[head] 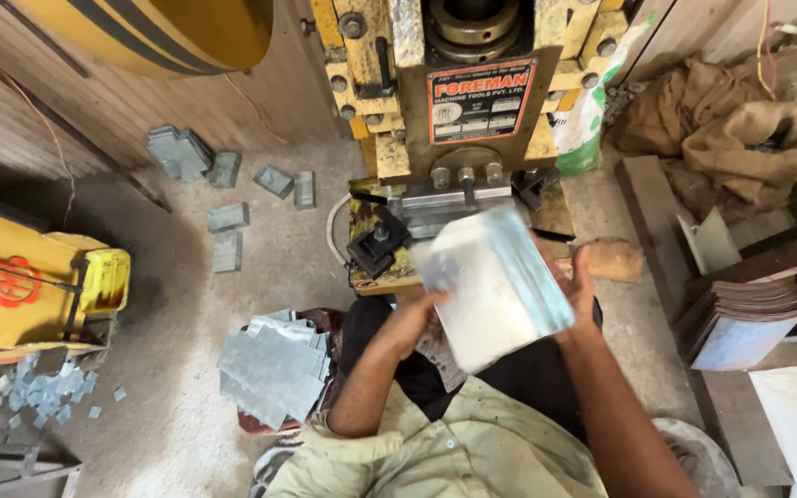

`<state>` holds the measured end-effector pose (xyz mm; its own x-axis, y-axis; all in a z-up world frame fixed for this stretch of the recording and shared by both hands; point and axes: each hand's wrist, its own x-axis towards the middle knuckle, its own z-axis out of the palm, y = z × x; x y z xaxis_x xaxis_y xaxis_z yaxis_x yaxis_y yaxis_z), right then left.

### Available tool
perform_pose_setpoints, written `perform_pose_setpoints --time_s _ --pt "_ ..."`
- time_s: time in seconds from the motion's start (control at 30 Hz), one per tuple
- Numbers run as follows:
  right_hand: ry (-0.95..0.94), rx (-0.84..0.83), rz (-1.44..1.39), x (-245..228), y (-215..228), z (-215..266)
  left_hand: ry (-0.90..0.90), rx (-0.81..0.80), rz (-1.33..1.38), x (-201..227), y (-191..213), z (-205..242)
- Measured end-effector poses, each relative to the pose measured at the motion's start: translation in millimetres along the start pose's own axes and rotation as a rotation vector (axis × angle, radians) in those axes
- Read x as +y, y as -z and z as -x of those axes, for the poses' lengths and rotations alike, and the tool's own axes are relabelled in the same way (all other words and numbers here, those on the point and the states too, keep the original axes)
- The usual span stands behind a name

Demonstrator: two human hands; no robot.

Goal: The person sits on the floor and repeatedly places rectangular metal sheets into a yellow Foreman hydraulic press. They operate the machine to punch holes in the sheets, then remove the processed pieces and stack them on a red tray to their left.

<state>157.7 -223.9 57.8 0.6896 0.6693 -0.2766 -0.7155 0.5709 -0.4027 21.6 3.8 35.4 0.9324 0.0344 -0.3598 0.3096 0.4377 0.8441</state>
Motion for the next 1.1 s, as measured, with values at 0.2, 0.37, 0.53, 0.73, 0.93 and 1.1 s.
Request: perform_pose_setpoints --time_s 0.2,0.37,0.53,0.73,0.93,1.1 --pt "0.315 0.255 0.459 26.4 -14.6 -16.6 -0.158 0.062 0.390 29.7 -8.7 18.1" --pt "0.426 0.021 0.585 61.0 -11.5 -22.4 -0.266 0.365 -0.300 9.7 -26.7 6.4" --pt "0.437 0.081 0.678 52.3 -5.1 -54.9 -0.445 0.421 -0.160 -3.5 14.0 -52.0" --pt "0.385 0.165 0.778 43.5 14.6 -72.6 -0.483 0.456 -0.154 -3.4 25.5 -60.2" --pt "0.420 0.214 0.775 39.2 31.5 -76.9 -0.483 0.620 -0.175 -2.1 19.2 -52.5" --pt "0.455 0.207 0.771 41.2 36.8 -82.6 -0.563 0.643 -0.229 -15.2 27.0 -61.3"
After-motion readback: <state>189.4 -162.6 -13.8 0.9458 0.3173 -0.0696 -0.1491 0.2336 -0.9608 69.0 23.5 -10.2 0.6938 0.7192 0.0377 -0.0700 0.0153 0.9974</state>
